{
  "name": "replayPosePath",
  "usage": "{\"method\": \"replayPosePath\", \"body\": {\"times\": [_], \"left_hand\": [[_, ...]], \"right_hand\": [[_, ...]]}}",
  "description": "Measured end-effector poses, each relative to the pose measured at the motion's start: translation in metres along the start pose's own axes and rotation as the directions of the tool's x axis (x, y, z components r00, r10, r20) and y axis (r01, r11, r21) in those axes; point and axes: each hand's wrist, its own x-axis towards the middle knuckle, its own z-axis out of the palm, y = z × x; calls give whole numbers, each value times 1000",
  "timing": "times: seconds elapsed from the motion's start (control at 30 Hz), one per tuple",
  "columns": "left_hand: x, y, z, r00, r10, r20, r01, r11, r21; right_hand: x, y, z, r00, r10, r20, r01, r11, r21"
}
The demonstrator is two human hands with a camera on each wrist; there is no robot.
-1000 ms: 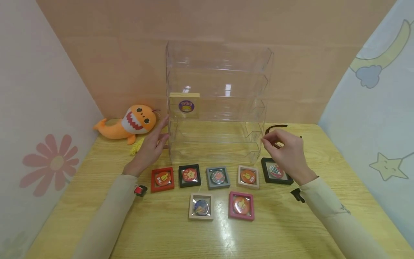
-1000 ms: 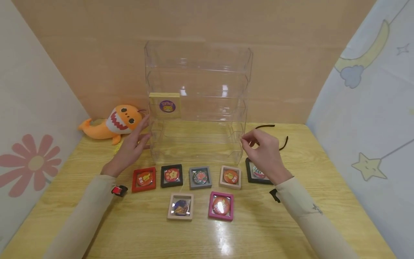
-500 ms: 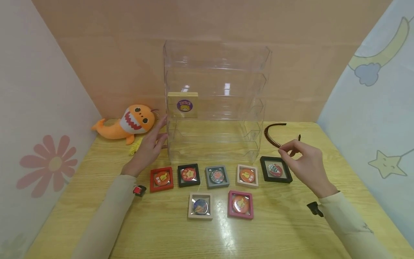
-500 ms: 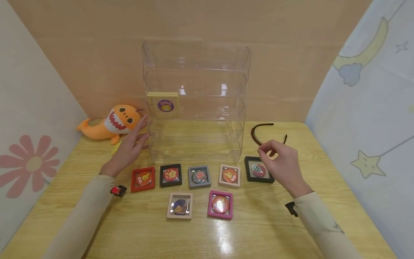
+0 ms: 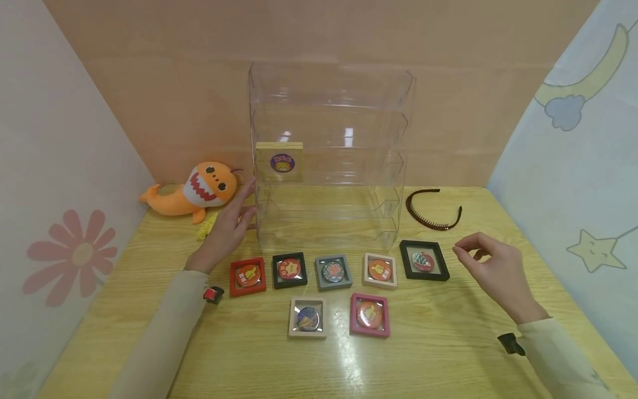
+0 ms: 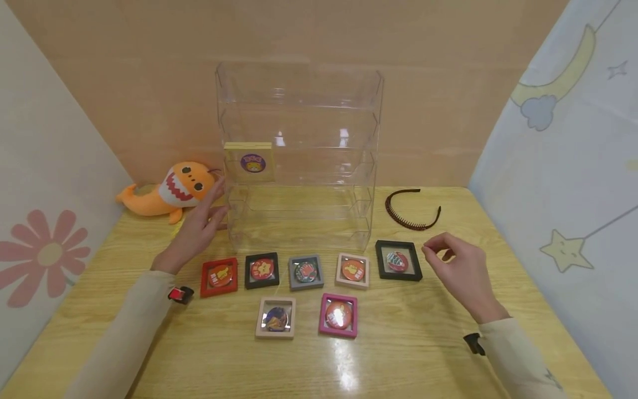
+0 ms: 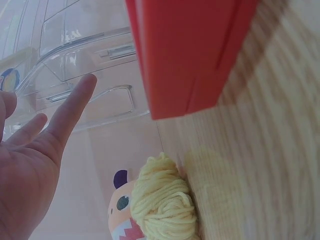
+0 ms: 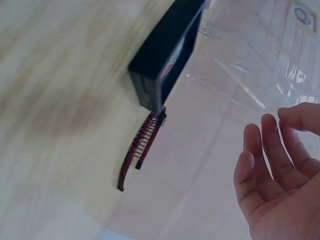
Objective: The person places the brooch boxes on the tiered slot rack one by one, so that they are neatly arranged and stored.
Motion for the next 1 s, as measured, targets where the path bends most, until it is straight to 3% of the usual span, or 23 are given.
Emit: {"method": "replayPosePath", "body": {"times": [0.23,0.53,0.73,1.0], "left_hand": [[1,1,-1,1000,0,-11,1,1000,16],[1,0,-1,1000,1,-6,-1,1000,13],[1,-1,0,1000,4,-5,-4,1000,-14],[0,-3,1,1000,5,-3,-5,1000,-19]], "right_hand": [[-13,15,-6,995,85,46,-85,996,-11],[-23,37,-11,980,138,144,-132,990,-47],[-25,52,-15,940,188,286,-184,982,-41],[-23,71,-11,890,164,426,-188,982,14]]}}
